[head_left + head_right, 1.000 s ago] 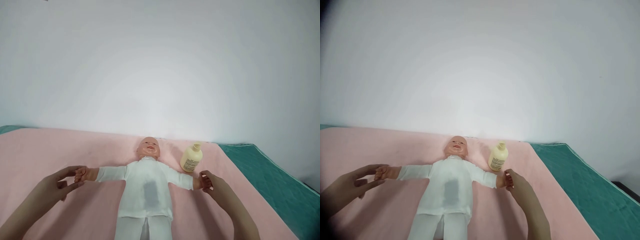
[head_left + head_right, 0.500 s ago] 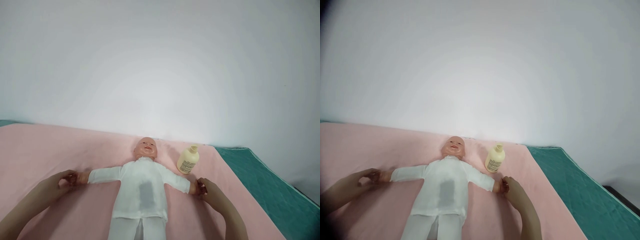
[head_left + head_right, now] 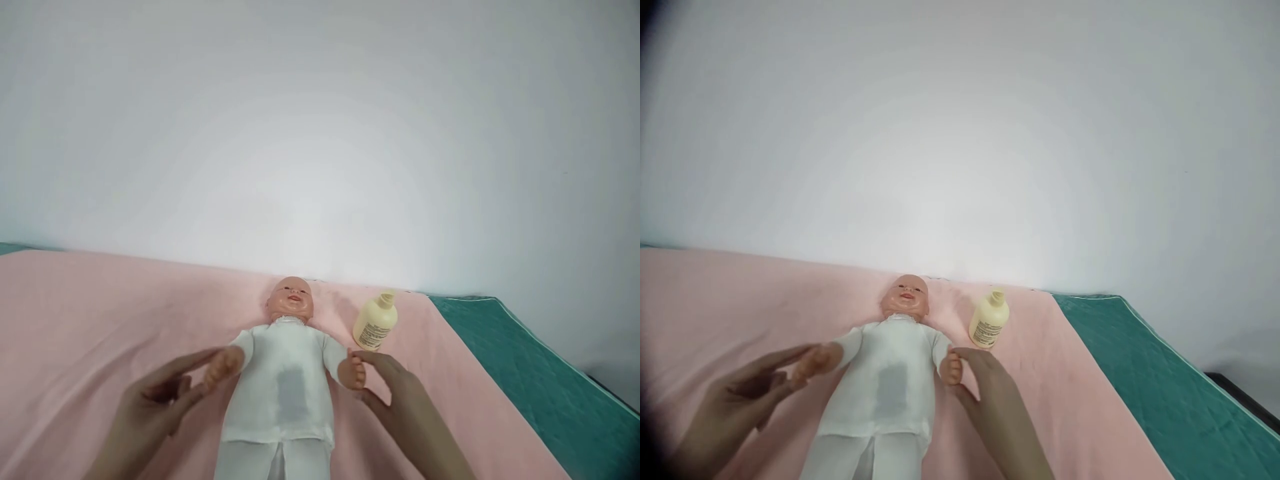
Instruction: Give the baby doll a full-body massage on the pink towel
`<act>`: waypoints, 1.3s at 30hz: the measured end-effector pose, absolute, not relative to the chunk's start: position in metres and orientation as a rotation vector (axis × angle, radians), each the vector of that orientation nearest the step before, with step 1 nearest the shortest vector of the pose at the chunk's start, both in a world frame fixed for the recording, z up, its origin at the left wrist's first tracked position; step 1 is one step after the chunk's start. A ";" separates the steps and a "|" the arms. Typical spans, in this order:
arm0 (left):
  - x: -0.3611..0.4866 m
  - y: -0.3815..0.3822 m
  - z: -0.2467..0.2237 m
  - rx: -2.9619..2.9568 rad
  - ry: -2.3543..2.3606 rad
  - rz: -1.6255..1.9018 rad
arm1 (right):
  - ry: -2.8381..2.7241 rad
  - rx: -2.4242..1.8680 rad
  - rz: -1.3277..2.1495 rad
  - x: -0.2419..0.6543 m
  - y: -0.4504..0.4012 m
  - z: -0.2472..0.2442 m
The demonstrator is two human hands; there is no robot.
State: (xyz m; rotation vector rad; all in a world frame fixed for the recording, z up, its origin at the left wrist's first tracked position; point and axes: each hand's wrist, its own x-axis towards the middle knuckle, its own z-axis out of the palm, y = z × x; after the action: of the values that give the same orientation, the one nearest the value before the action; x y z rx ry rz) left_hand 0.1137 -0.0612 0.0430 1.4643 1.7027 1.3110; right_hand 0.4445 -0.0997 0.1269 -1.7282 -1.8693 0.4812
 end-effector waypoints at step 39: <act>0.013 -0.020 0.046 1.623 2.141 0.826 | -1.804 -2.421 0.388 0.522 -0.063 0.090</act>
State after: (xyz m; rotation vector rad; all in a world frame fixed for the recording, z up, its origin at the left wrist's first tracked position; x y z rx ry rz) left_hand 0.0127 -0.0195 0.0458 1.6231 2.1413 0.8264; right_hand 0.5220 -0.0625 0.0901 -2.4208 -1.8042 0.3881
